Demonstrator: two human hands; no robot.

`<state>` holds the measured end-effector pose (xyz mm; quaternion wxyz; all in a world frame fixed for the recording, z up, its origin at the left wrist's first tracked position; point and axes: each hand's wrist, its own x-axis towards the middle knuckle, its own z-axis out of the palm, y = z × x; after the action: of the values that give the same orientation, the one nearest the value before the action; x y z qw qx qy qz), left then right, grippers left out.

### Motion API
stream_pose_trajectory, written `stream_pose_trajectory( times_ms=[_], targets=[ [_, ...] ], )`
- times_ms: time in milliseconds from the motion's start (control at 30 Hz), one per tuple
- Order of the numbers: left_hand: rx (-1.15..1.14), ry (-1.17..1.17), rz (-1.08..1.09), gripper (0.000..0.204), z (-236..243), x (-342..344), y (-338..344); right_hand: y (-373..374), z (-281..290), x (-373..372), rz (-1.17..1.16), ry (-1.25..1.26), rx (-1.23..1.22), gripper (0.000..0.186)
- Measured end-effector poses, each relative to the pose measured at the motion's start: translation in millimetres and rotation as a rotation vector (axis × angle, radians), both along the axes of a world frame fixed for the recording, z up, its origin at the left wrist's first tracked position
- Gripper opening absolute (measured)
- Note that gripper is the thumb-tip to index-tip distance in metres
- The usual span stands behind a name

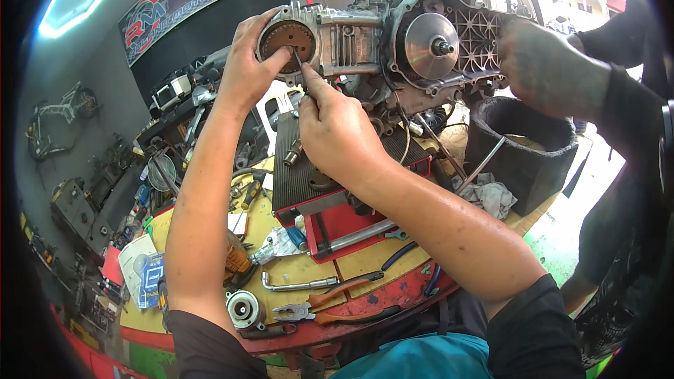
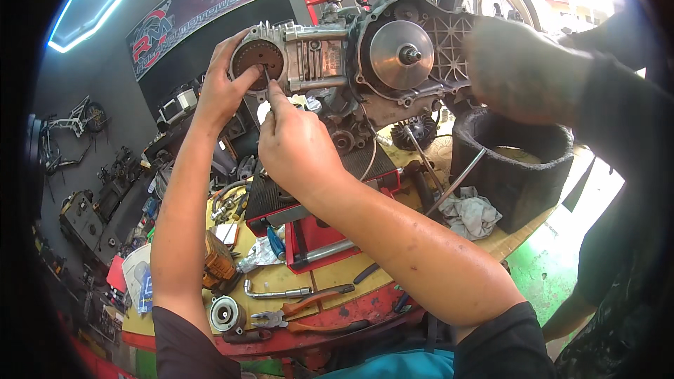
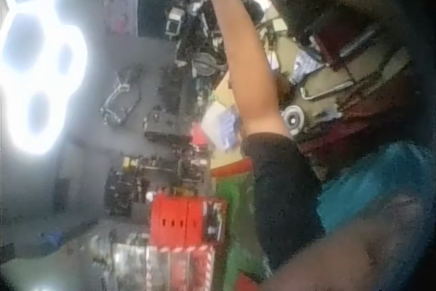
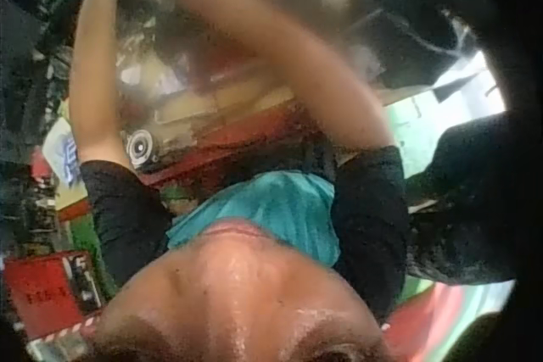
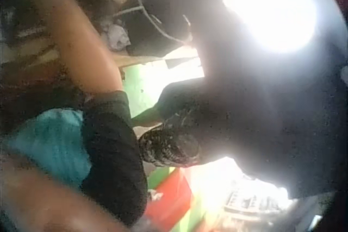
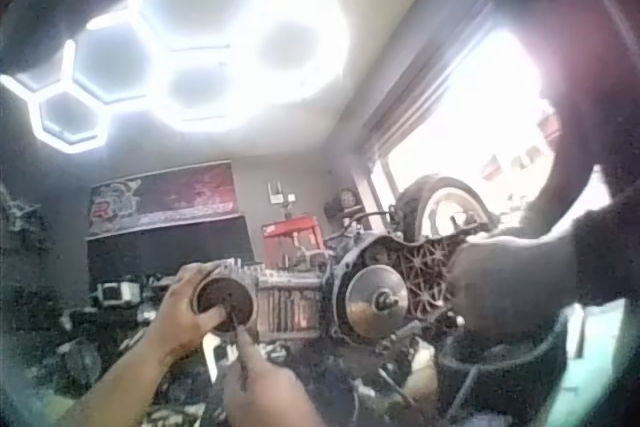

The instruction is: The person uses a screwdriver to manipulate components inside the cylinder head of a disassembled motorcycle engine. They repeatedly insert and turn the tool within the cylinder while holding the engine casing steady with their other hand. A second person briefly enters the frame to observe the work.

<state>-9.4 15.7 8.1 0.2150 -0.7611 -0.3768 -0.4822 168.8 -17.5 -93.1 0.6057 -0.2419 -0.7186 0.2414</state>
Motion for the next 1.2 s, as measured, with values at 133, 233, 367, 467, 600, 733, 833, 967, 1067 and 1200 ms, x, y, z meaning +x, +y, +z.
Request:
stream_pose_trajectory(
  times_ms=[133, 233, 367, 467, 600, 733, 833, 967, 1067, 1200],
  targets=[
    [-0.001, -0.023, -0.019, 0.061, 0, -2, 2, -3, 3, 3, -0.044, -0.056, -0.001, 0.052],
    [0.003, -0.005, 0.003, 0.061, 0, -3, 2, -5, 5, 4, -0.054, -0.091, -0.003, 0.052],
    [0.005, -0.005, 0.005, 0.061, -1, 0, 0, -3, 4, 4, -0.096, -0.1, 0.038, 0.051],
    [0.007, -0.014, -0.012, 0.06, -1, -1, 1, -4, 6, 7, -0.11, -0.131, 0.036, 0.051],
    [0.028, 0.007, -0.016, 0.061, 0, -4, 5, 2, 11, 15, -0.175, -0.19, 0.111, 0.048],
    [0.032, 0.025, -0.004, 0.061, 0, -5, 2, 9, 40, 40, -0.222, -0.336, 0.205, 0.045],
    [0.021, 0.017, 0.019, 0.063, 0, -4, 1, -1, 88, 64, -0.215, -0.603, 0.168, 0.044],
    [0.008, 0.02, 0.022, 0.065, 1, -1, 0, -3, 119, 67, -0.36, -0.875, 0.237, 0.045],
    [0.019, 0.025, 0.043, 0.066, 0, -5, -1, 0, 143, 66, -0.386, -1.002, 0.288, 0.044],
    [-0.015, 0.002, 0.027, 0.066, 1, 1, -4, -19, 171, 62, -0.453, -1.235, 0.252, 0.037]
  ],
)
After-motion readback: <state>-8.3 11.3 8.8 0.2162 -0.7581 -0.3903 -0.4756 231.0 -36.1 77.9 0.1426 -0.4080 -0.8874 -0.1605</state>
